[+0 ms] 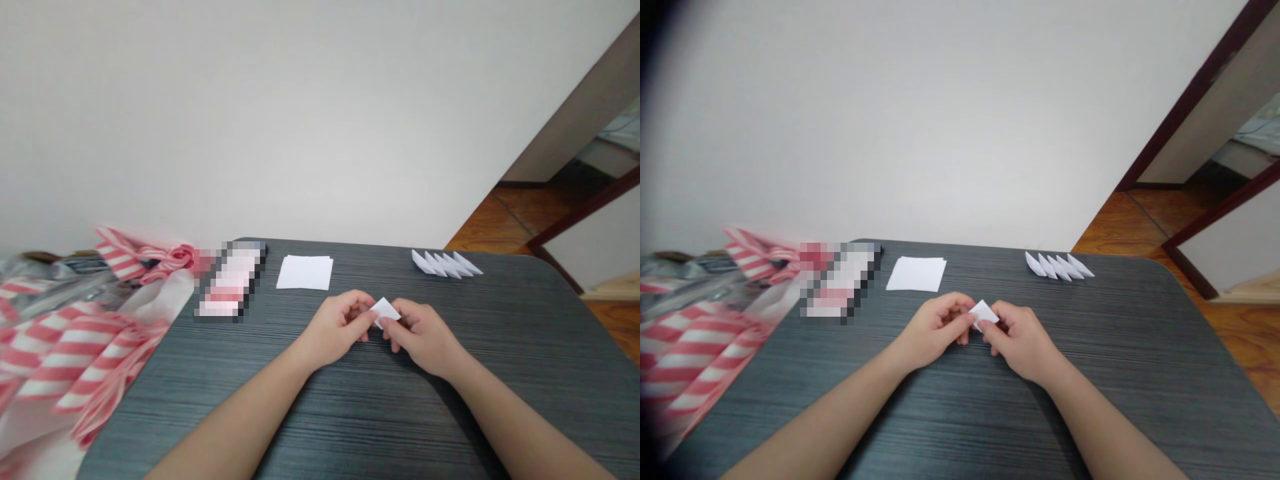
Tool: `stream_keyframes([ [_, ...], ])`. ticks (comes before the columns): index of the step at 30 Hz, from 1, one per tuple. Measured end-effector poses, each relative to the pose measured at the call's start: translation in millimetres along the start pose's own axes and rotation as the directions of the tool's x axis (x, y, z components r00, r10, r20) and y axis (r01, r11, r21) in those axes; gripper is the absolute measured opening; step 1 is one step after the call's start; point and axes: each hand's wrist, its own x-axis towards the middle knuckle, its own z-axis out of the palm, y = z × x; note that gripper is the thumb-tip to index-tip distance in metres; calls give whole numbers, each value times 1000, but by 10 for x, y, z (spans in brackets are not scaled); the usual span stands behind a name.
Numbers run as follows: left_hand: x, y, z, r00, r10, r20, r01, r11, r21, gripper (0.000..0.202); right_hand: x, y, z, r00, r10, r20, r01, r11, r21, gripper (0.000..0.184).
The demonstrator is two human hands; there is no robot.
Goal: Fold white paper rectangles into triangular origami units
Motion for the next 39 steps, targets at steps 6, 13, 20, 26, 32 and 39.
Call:
stream_keyframes([
  [6,-9,-1,-34,999,-7,45,0,987,159,29,10,13,3,1000,-3,10,2,1000,16,13],
  [13,-19,-46,-41,997,25,68,-38,981,189,26,4,-61,-8,998,-47,39,48,998,-30,19],
  [20,-34,-30,-29,995,47,85,-63,979,193,22,4,-100,-17,992,-92,92,102,989,-107,28],
  [26,-35,8,-19,998,31,62,-47,960,275,21,-7,-87,4,987,-57,147,74,991,-111,25],
  [32,-31,-7,-22,999,16,47,-27,969,245,20,5,-87,0,984,-41,175,57,995,-88,22],
  [39,-31,2,-15,998,10,69,-29,961,277,25,-5,-95,-9,979,-22,205,45,993,-105,23],
])
